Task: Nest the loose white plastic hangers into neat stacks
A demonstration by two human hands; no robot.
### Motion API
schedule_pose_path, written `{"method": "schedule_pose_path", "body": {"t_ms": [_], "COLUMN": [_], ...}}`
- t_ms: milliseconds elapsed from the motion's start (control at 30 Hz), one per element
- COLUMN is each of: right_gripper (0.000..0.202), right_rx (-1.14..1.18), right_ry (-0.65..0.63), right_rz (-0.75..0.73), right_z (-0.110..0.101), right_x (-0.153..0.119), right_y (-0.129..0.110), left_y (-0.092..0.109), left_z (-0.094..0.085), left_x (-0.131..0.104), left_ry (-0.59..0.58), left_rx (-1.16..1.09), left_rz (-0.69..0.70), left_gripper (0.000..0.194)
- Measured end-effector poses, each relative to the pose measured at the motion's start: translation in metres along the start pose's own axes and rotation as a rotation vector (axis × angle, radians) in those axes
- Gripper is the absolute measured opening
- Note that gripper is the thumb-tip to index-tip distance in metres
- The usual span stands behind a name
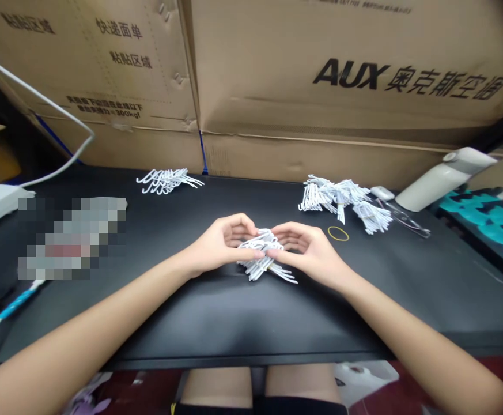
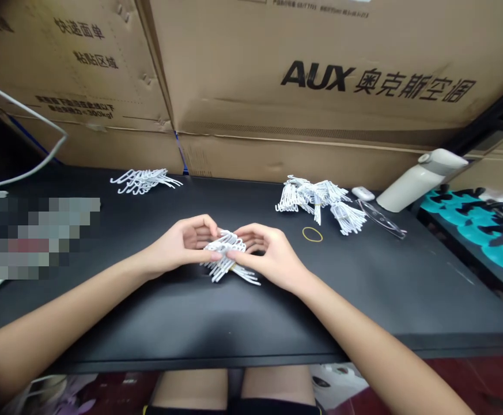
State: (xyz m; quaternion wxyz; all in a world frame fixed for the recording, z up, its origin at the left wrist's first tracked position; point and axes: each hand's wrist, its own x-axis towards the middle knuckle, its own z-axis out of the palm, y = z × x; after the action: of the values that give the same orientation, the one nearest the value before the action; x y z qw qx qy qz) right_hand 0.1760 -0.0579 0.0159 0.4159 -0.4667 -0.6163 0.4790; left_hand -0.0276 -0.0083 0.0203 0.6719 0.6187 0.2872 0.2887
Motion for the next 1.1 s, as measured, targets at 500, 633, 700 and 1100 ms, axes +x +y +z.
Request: {"method": "schedule_pose_path", "body": {"t_ms": [500,633,700,1100], "right_gripper": [0.037,0.038,0.036,0.039], "right_rx": [-0.143,-0.159,-0.163,-0.046], "right_ry": [0.011,0.002,0.004,-0.245], "right_rz": [-0.076,-0.067,-0.055,0.099], "right_z": [0.0019,0.001,-0.0001,-0.0005], "right_x": [-0.0004,-0.0006,-0.0004,0.0011], "right_y": [0.0051,0.0027,0.0015,-0.0006], "left_y": [-0.0044,-0.0052,-0.0052,-0.0071], "left_z": [-0.0043,-0.0043,-0.0045,-0.0025], "left_x": [0.0011,0.0017,0.0018,0.0007], "left_ry": [-0.017,-0.012,-0.007,-0.007], "left_rx": [0.039,0.046,0.051,0.166], "left_rz": [0.0,-0.001,-0.004,0.013], "left_gripper": [0.041,0.04,0.039,0.047]}}
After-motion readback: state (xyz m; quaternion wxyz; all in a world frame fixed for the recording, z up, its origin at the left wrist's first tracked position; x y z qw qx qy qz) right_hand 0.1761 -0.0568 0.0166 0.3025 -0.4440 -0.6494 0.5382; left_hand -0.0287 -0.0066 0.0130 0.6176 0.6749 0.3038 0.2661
